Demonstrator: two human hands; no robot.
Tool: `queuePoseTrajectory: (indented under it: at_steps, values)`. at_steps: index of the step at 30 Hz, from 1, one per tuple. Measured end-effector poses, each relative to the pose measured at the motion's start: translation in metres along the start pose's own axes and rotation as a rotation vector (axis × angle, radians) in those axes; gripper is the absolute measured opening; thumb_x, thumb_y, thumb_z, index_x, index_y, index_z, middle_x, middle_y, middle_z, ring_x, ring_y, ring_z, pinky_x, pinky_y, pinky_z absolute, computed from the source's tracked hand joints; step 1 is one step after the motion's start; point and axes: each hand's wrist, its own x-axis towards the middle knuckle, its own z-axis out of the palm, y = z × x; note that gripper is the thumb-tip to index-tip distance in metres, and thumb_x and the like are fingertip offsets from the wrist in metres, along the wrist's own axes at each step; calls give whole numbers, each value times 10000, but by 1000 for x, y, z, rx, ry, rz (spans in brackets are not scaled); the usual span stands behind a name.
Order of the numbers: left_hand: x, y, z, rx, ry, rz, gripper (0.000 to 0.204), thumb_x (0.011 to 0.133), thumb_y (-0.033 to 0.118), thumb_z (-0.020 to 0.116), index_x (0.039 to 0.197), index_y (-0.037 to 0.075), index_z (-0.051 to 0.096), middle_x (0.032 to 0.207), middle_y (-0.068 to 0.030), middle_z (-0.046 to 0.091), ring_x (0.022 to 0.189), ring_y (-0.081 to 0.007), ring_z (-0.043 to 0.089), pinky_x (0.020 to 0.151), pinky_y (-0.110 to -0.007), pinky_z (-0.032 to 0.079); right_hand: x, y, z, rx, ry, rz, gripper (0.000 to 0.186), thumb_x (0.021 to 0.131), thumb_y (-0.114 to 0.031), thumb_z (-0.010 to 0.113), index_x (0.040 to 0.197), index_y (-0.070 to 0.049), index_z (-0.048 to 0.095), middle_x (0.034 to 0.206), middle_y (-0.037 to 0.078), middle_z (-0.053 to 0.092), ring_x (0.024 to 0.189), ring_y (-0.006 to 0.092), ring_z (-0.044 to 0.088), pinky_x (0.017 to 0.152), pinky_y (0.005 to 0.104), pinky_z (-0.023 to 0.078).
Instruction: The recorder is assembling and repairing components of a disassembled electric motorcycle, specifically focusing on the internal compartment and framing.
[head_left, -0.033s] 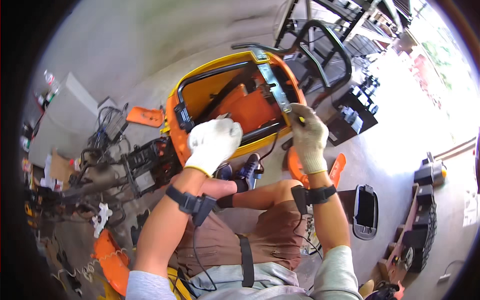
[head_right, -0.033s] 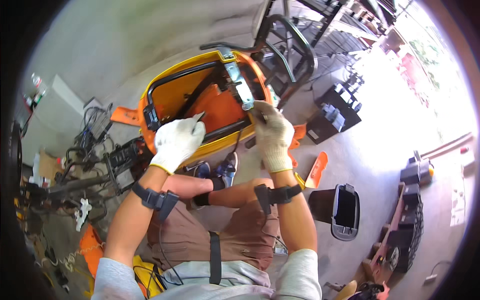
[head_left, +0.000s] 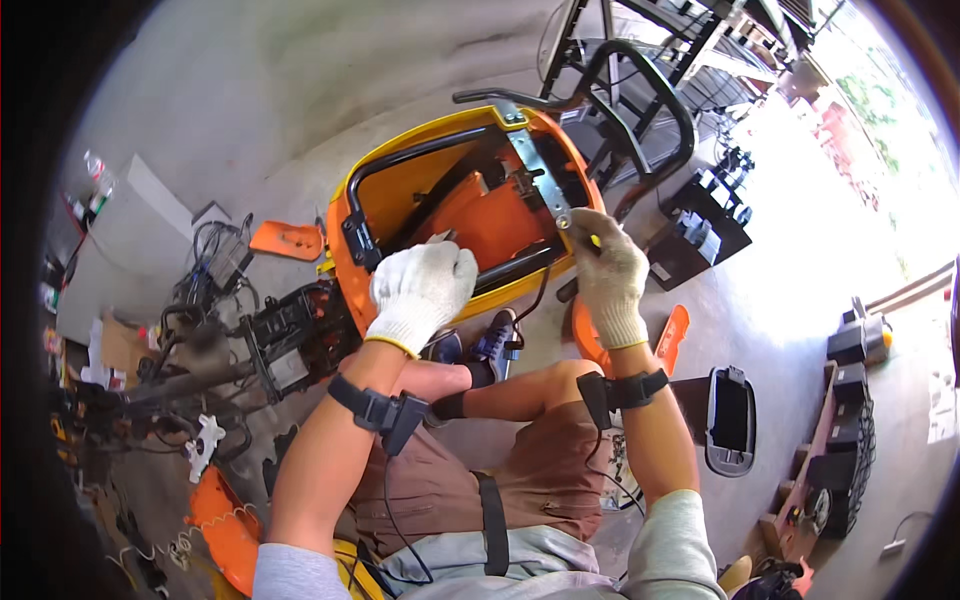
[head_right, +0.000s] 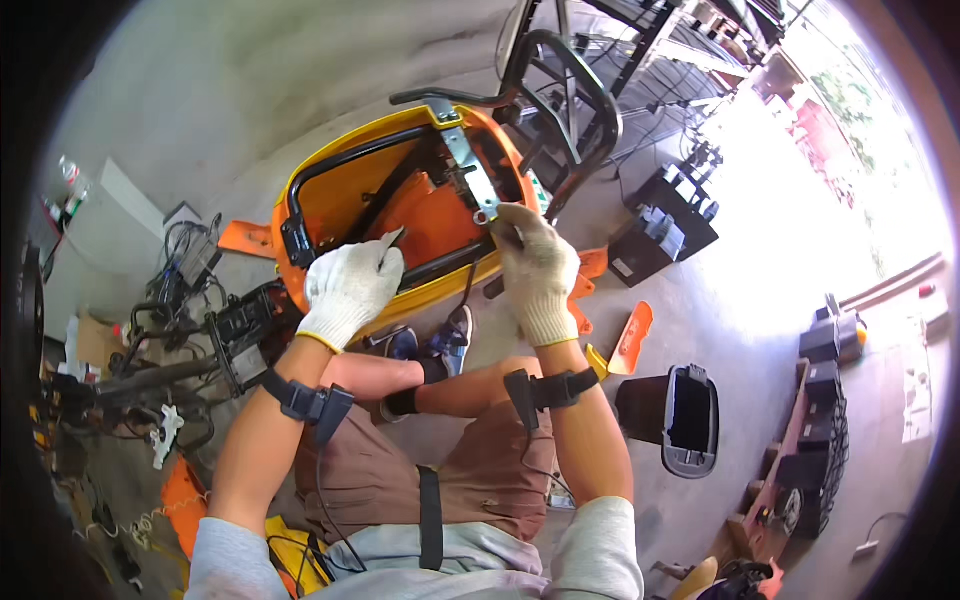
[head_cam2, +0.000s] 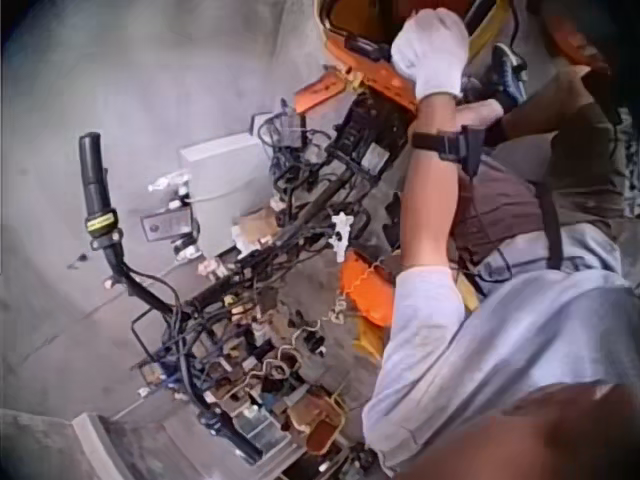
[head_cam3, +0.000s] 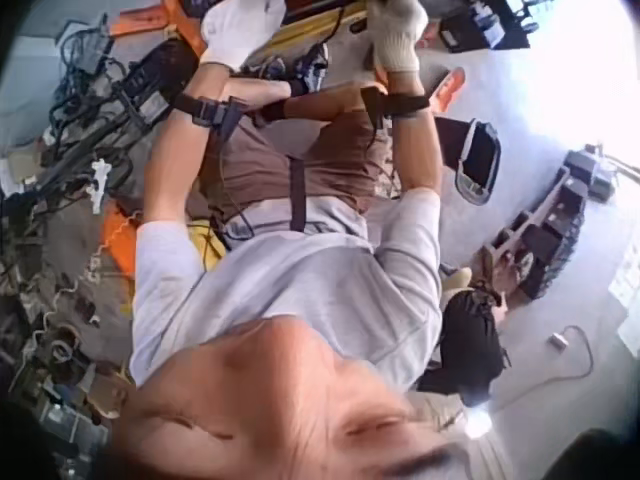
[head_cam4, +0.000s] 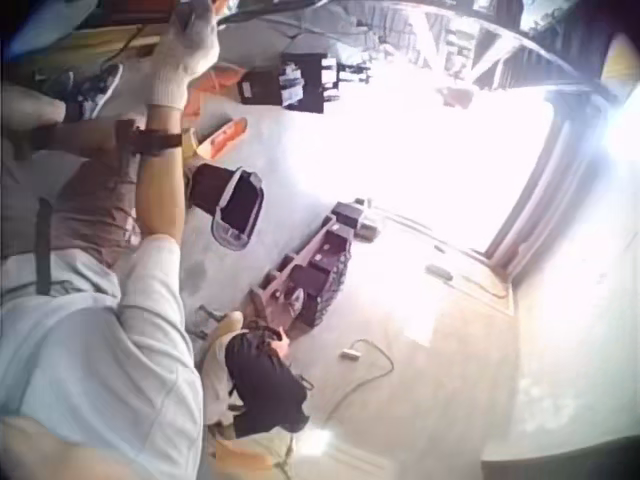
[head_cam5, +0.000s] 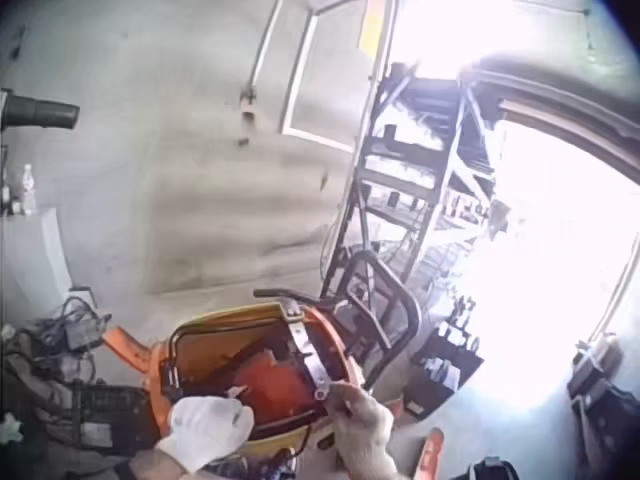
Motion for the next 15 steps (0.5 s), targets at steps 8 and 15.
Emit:
queuePoseTrajectory:
  at_steps: [8, 15]
  values:
    - [-1, 2, -5, 14, -21, -11, 446, 1017, 417, 500, 1036, 93, 806, 921, -218, 773, 877, -434, 757, 825, -567, 585, 3, -1, -4, -1, -50, -83, 209, 947, -173, 765, 1153, -193, 800, 1008, 84, 810, 902, 290, 792, 782, 368, 607]
    - [-2, 2, -5, -8, -16, -33, 424, 1003, 399, 522, 929, 97, 811, 897, -203, 773, 838, -434, 763, 802, -553, 604, -2, -6, 1, 1, -2, -57, 233, 922, -172, 783, 1155, -193, 788, 1056, 78, 804, 934, 313, 782, 808, 381, 607]
